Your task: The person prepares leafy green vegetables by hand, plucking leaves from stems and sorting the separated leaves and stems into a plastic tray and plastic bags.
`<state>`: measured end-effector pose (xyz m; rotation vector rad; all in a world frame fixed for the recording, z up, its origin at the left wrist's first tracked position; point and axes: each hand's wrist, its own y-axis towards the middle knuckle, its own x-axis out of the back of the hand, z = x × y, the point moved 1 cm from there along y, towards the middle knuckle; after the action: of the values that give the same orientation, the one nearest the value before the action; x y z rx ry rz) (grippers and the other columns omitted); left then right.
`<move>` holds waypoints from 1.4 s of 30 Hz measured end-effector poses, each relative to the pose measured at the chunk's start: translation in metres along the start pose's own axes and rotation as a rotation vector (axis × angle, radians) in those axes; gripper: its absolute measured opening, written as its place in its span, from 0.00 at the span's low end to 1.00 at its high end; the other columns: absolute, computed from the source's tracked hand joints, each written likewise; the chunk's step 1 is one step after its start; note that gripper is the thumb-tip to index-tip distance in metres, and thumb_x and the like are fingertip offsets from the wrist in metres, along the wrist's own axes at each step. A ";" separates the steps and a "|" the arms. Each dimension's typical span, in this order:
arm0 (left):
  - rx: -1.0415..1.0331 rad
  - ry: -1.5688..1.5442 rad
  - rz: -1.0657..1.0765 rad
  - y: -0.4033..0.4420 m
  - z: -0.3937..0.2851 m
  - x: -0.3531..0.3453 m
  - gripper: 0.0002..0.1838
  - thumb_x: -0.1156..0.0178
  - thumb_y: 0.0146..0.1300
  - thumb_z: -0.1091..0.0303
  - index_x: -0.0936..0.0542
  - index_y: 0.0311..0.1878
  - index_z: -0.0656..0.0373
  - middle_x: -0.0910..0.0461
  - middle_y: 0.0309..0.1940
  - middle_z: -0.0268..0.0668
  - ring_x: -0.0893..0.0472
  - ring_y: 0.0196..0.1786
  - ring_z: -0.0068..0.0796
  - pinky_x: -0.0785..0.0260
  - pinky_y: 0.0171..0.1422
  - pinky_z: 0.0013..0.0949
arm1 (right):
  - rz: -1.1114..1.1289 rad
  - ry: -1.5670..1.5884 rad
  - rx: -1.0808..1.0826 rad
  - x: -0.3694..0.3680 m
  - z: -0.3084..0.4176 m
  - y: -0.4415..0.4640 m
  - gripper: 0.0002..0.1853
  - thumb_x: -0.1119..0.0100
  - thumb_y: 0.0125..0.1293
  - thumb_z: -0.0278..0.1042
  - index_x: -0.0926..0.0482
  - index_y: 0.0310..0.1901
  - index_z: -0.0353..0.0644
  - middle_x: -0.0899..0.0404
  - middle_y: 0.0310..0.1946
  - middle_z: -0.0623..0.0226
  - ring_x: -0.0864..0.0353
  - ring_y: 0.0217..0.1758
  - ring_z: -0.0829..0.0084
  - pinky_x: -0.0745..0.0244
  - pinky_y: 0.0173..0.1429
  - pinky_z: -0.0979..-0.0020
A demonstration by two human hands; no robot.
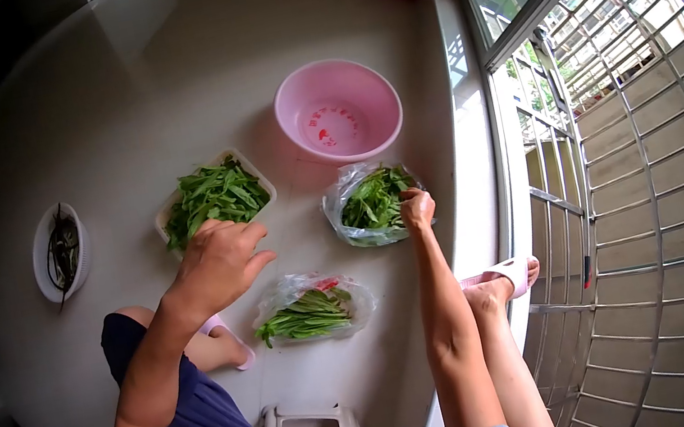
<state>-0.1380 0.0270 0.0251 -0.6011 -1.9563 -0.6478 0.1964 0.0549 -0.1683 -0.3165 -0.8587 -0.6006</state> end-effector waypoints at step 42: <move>-0.045 0.000 0.415 -0.006 -0.010 -0.039 0.10 0.43 0.44 0.69 0.33 0.25 0.61 0.31 0.22 0.40 0.30 0.31 0.37 0.40 0.39 0.33 | 0.562 -0.086 0.170 -0.133 -0.071 -0.207 0.06 0.52 0.46 0.27 0.26 0.26 0.38 0.26 0.23 0.58 0.27 0.27 0.59 0.31 0.33 0.65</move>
<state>-0.1190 0.0105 -0.0067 -1.0005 -1.7457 -0.4299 0.0467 -0.0950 -0.3117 -0.4094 -0.8488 0.0080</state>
